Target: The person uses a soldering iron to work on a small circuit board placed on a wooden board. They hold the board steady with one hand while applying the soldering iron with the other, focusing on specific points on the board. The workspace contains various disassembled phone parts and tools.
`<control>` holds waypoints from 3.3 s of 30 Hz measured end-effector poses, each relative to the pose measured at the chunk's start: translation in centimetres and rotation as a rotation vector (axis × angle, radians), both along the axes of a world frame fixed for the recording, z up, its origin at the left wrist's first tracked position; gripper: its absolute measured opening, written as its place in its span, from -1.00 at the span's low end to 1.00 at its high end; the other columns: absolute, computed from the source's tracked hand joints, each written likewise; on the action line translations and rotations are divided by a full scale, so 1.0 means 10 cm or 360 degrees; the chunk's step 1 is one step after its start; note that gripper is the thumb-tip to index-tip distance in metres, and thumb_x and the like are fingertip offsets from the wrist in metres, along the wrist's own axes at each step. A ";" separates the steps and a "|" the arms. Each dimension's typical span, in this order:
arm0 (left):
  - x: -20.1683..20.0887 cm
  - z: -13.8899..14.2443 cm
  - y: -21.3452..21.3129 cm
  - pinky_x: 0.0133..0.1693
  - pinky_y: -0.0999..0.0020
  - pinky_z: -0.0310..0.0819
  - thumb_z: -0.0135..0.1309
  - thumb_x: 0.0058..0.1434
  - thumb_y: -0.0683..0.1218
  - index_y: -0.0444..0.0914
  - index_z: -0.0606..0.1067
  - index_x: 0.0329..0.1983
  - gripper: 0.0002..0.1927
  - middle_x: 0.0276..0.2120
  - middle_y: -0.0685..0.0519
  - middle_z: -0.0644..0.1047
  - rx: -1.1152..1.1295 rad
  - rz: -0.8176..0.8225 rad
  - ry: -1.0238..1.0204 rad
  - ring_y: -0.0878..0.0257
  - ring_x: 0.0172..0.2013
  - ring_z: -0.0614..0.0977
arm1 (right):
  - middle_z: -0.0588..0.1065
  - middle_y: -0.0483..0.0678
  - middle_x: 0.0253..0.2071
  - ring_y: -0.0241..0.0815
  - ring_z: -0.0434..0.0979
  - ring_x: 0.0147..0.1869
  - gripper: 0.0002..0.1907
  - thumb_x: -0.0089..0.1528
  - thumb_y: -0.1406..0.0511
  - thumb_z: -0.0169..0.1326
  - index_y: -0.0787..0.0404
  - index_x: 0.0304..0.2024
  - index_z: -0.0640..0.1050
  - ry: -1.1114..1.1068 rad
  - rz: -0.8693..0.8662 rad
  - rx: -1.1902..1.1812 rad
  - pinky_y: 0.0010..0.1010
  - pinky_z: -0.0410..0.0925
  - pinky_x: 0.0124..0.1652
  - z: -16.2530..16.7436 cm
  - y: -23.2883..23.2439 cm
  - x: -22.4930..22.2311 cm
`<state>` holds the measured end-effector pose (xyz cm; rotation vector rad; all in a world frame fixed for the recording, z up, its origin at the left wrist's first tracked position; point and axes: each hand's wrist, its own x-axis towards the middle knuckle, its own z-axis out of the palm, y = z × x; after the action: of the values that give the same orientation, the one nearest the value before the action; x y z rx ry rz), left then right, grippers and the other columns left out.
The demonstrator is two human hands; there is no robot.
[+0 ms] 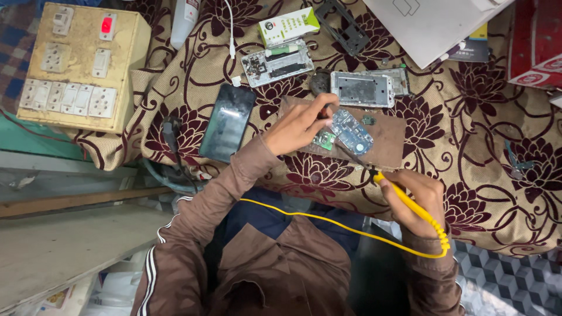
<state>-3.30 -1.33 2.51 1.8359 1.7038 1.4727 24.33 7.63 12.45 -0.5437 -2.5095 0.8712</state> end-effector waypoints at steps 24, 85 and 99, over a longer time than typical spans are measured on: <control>0.06 -0.05 0.06 -0.21 0.20 0.62 0.17 0.31 -0.22 -0.19 0.25 0.28 -0.48 -0.26 0.00 0.61 0.0034 0.0013 -0.0008 0.05 -0.25 0.72 | 0.56 0.08 -0.44 -0.14 0.61 -0.47 -0.85 0.22 0.38 0.09 0.42 -0.28 0.58 -0.0012 0.0089 -0.0129 -0.42 0.36 -0.42 -0.07 -0.05 -0.04; 0.10 0.00 0.02 -0.10 0.12 0.62 0.13 0.34 -0.26 -0.19 0.25 0.35 -0.45 -0.10 -0.14 0.60 0.0076 -0.0030 -0.0019 -0.08 -0.10 0.71 | 0.48 0.10 -0.50 -0.07 0.53 -0.47 -0.83 0.22 0.36 0.13 0.43 -0.31 0.55 -0.0092 0.0189 -0.0223 -0.36 0.33 -0.39 0.23 -0.12 -0.33; 0.11 0.01 0.02 -0.07 0.11 0.63 0.14 0.29 -0.31 -0.19 0.27 0.34 -0.42 -0.03 -0.17 0.59 0.0120 -0.0015 -0.0019 -0.15 -0.03 0.68 | 0.46 -0.03 -0.58 -0.31 0.39 -0.58 -0.77 0.32 0.34 0.05 0.37 -0.41 0.52 -0.0077 -0.0017 -0.0398 -0.42 0.24 -0.50 -0.07 0.05 -0.27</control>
<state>-2.18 -1.15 2.60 1.8661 1.6533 1.5613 21.68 8.18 11.78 -0.6641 -2.4526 1.1905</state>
